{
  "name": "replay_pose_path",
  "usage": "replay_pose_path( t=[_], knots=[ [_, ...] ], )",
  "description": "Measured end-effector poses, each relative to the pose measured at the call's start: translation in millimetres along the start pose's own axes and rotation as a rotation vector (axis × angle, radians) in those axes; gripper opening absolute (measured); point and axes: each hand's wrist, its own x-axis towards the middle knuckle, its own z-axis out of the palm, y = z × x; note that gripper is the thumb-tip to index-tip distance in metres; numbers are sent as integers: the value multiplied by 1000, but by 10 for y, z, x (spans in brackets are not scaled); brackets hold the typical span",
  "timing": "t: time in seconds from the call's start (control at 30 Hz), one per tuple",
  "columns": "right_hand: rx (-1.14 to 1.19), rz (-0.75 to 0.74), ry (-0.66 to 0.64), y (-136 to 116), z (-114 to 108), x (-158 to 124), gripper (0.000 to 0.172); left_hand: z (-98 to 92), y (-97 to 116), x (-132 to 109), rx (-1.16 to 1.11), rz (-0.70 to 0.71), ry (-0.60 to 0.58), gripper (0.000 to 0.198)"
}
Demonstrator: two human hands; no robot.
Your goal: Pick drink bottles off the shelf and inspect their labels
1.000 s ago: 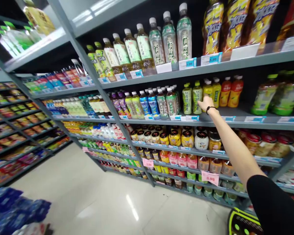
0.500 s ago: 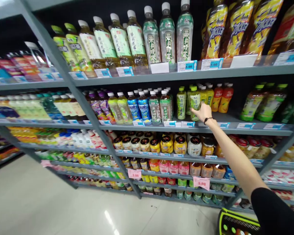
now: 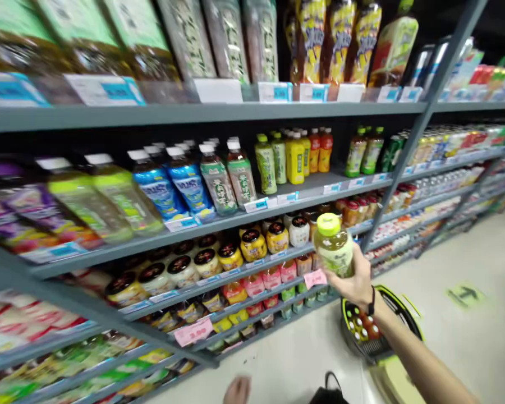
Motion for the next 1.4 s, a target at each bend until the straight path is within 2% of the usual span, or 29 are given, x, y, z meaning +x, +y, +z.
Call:
replay_pose_path(
  t=[0.03, 0.1, 0.17, 0.2, 0.3, 0.33, 0.4, 0.5, 0.53, 0.67, 0.8, 0.9, 1.0, 1.2, 1.4],
  knots=[
    [-37, 35, -34, -117, 8, -229, 73, 33, -72, 33, -26, 23, -48, 43],
    [-86, 138, -66, -306, 42, -598, 72, 153, -119, 111, -92, 84, -143, 65],
    [-125, 243, -57, -434, 62, -865, 72, 356, -13, 140, -194, 180, -263, 88],
    [-144, 288, -58, -482, 55, -971, 72, 482, 89, 110, -264, 248, -347, 93],
    [-205, 354, -37, -614, -36, -1235, 74, 874, 467, -194, -463, 457, -668, 83],
    [-217, 373, -17, -661, -87, -1321, 74, 991, 580, -347, -458, 487, -717, 79],
    [-186, 440, 29, -757, -220, -1505, 77, 1190, 743, -668, -445, 475, -682, 69],
    [32, 567, 76, -865, -528, -1834, 90, 1423, 833, -1083, -477, 422, -680, 63],
    [128, 598, 86, -883, -666, -1955, 90, 1492, 836, -1199, -493, 420, -709, 64],
    [405, 724, 52, -889, -1339, -2431, 67, 1795, 816, -1660, -518, 458, -826, 67],
    [469, 818, -8, -894, -1991, -2791, 74, 2168, 783, -2218, -526, 492, -889, 60],
    [517, 826, -27, -933, -2407, -2965, 78, 2489, 737, -2627, -519, 506, -925, 56],
    [529, 804, -12, -969, -2792, -3092, 73, 2822, 666, -2966, -499, 517, -942, 58],
    [548, 822, 37, -967, -3437, -3296, 63, 3385, 520, -3406, -445, 484, -985, 65],
    [612, 812, 110, -885, -3768, -3457, 70, 3770, 454, -3595, -409, 493, -1028, 64]
  ],
)
